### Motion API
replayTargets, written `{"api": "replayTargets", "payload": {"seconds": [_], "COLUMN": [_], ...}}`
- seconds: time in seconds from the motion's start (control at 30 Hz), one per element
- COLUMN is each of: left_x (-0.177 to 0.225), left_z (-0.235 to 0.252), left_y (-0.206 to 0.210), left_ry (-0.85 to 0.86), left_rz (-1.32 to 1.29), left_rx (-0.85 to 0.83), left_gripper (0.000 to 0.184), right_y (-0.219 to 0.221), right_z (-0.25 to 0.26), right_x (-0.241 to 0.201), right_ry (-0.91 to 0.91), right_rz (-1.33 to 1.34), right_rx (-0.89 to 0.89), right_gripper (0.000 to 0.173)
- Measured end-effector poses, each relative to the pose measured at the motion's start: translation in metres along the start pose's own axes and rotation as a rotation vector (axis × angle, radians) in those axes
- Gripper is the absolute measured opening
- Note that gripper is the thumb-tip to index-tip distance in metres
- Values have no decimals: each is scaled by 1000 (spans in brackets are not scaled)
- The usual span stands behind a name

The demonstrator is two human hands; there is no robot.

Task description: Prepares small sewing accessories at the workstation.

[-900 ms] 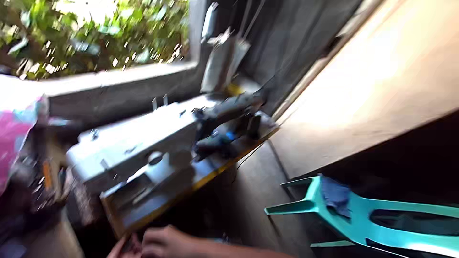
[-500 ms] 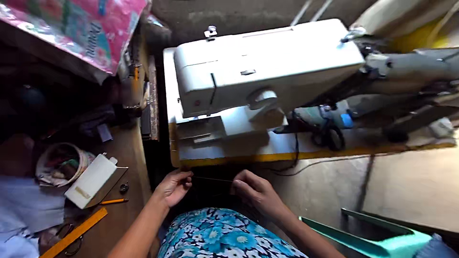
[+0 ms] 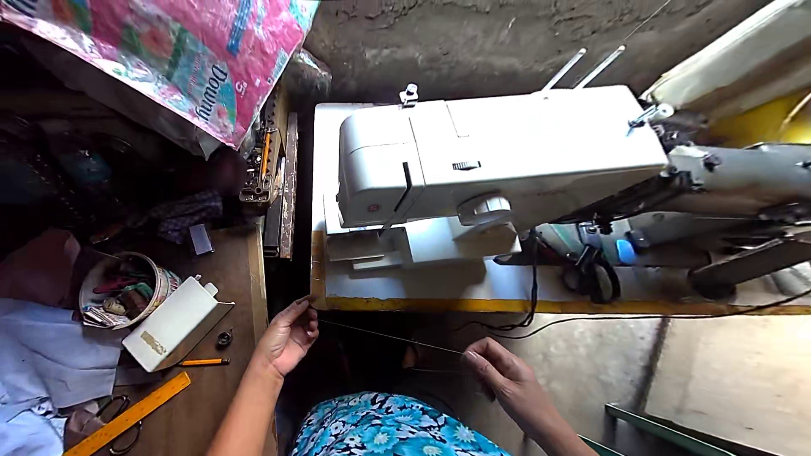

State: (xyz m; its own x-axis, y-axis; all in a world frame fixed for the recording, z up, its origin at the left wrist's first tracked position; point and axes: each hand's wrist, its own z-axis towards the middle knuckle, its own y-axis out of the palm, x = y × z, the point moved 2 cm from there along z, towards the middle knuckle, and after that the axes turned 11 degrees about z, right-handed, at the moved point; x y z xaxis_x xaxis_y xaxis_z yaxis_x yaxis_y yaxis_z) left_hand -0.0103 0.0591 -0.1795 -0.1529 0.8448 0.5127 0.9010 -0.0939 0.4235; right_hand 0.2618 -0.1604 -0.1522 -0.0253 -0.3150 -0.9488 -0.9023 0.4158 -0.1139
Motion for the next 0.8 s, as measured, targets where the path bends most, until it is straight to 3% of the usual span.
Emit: {"api": "replayTargets", "payload": {"seconds": [0.17, 0.4, 0.47, 0.6, 0.67, 0.8], "left_x": [-3, -5, -5, -19, -44, -87], "left_z": [-6, -4, -3, -6, -10, -13], "left_y": [8, 23, 29, 61, 81, 106], "left_ry": [-33, 3, -9, -56, -97, -255], "left_rz": [-94, -69, -18, 249, 271, 117], "left_rx": [-110, -299, -334, -219, -115, 10], "left_gripper": [35, 26, 25, 24, 27, 36], "right_y": [-23, -42, -42, -35, -18, 27], "right_z": [-3, -7, -7, -5, -1, 9], "right_x": [13, 19, 24, 28, 21, 12], "right_ry": [14, 43, 12, -163, -265, -432], "right_rz": [-61, -63, -169, -599, -657, -606], "right_rx": [60, 128, 142, 91, 108, -5], "right_gripper": [12, 12, 16, 33, 45, 45]}}
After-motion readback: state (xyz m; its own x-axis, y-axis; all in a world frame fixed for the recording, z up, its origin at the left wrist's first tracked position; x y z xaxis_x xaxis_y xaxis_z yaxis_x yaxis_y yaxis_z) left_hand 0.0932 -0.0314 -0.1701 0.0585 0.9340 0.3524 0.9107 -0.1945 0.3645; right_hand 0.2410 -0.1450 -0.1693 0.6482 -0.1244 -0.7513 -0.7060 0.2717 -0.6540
